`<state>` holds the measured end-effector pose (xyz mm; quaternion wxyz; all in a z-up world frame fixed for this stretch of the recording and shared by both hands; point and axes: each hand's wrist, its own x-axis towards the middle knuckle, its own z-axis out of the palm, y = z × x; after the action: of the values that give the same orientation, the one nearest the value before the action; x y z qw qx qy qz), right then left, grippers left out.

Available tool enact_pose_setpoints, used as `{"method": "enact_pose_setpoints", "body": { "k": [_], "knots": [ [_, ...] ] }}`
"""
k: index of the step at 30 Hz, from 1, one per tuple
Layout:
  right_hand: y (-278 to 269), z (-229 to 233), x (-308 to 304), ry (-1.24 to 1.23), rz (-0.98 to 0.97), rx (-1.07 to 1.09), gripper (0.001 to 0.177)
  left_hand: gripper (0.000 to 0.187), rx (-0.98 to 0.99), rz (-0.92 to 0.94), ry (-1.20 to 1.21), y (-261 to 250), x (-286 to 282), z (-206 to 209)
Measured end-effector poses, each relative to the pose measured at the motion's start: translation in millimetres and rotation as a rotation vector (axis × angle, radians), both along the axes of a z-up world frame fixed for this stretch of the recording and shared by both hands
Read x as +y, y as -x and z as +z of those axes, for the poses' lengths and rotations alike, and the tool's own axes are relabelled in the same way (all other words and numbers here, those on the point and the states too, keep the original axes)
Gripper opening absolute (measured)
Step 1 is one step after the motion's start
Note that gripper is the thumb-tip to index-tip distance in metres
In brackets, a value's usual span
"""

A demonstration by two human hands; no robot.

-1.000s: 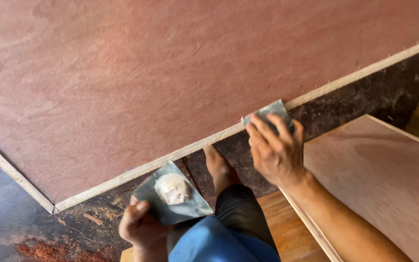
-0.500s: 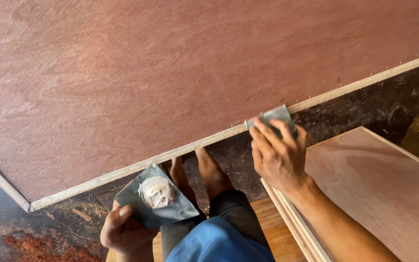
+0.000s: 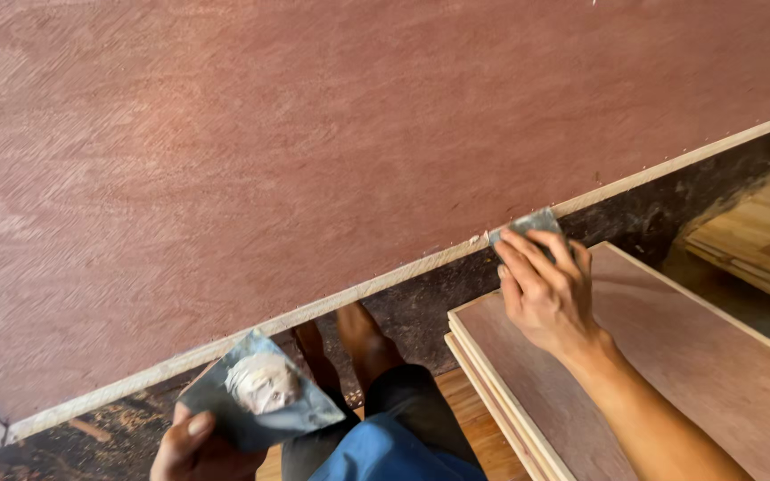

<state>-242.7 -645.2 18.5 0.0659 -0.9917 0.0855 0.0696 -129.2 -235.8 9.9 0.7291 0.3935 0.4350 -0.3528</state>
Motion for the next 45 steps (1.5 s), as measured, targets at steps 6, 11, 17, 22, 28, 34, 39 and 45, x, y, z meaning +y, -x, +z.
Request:
{"method": "enact_pose_setpoints", "body": {
  "k": [6,11,17,22,28,34,39,45],
  "knots": [
    [-9.2,-11.8,29.4,-0.01,0.049,-0.058,0.024,0.071,-0.045,0.025,0.051,-15.1,23.5,-3.3],
    [-13.7,-0.8,46.7,-0.057,-0.018,0.027,0.028,0.072,-0.069,0.064,-0.004,-19.9,36.5,-5.9],
    [-13.3,-1.2,63.7,-0.034,-0.044,0.041,0.032,0.071,0.094,0.0,-0.007,-32.2,49.6,0.6],
    [-14.4,6.3,42.5,-0.068,-0.099,-0.047,0.034,0.072,0.046,-0.021,0.032,-35.1,49.8,-4.0],
    [9.1,-7.1,22.4,-0.016,-0.088,-0.002,0.033,0.073,-0.018,-0.021,0.114,-30.4,60.4,-9.2],
    [6.1,6.6,27.1,-0.025,-0.114,0.058,0.035,0.075,-0.121,0.072,0.08,-6.5,32.6,-3.8],
    [-5.8,-0.6,11.1,-0.057,-0.019,-0.007,0.033,0.074,-0.122,0.07,0.134,2.9,-28.3,4.5],
    [-12.9,11.8,-8.2,-0.105,0.0,-0.043,0.032,0.068,-0.315,0.207,0.179,53.0,-109.7,-8.2]
  ]
}}
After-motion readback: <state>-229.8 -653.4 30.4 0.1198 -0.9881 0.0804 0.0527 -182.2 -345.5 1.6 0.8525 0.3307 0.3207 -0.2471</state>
